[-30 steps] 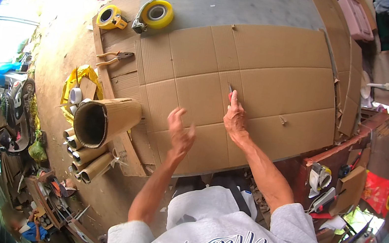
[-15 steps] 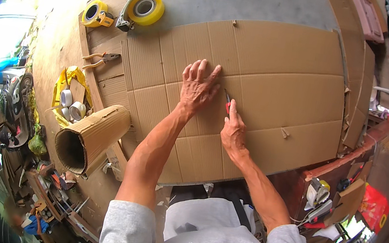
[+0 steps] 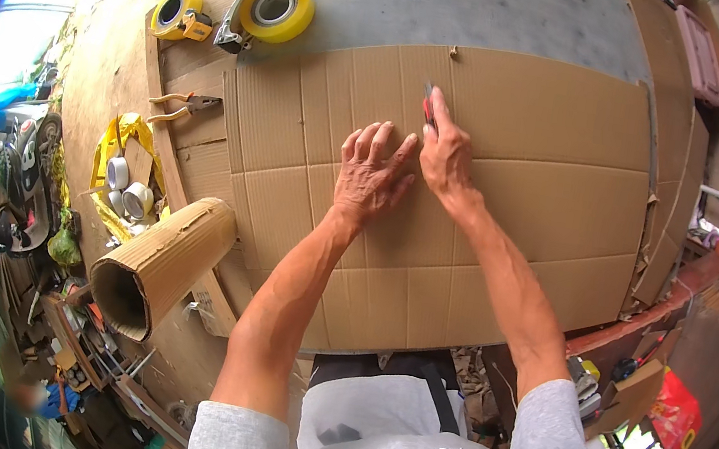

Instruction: The person cuts a large piece of cardboard with a utility knife, folds it into a box shape, and secures the edges with a tape dispenser. The person then places a shipping label on the finished box.

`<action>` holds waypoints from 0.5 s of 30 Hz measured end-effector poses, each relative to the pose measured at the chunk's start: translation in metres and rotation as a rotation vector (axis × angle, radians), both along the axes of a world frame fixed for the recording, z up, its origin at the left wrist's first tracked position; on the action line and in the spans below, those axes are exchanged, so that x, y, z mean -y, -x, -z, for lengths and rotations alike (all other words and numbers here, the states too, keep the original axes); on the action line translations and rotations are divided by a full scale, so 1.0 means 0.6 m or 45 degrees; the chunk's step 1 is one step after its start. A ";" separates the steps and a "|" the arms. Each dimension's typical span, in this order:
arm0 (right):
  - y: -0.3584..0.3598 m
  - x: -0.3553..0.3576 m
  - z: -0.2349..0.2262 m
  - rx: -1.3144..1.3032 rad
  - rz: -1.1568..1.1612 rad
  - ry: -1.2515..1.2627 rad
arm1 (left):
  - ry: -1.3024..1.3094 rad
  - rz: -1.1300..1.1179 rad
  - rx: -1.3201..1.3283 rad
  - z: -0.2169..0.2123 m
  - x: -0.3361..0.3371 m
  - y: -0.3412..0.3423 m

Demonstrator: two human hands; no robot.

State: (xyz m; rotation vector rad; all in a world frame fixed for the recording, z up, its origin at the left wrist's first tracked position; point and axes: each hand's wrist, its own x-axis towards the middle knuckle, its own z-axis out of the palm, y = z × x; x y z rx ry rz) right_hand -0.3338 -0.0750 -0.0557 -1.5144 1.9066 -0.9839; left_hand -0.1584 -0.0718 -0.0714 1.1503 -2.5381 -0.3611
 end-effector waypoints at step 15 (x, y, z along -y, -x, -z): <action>-0.017 0.097 0.002 -0.165 0.118 -0.023 | -0.054 -0.012 -0.111 -0.001 -0.002 -0.007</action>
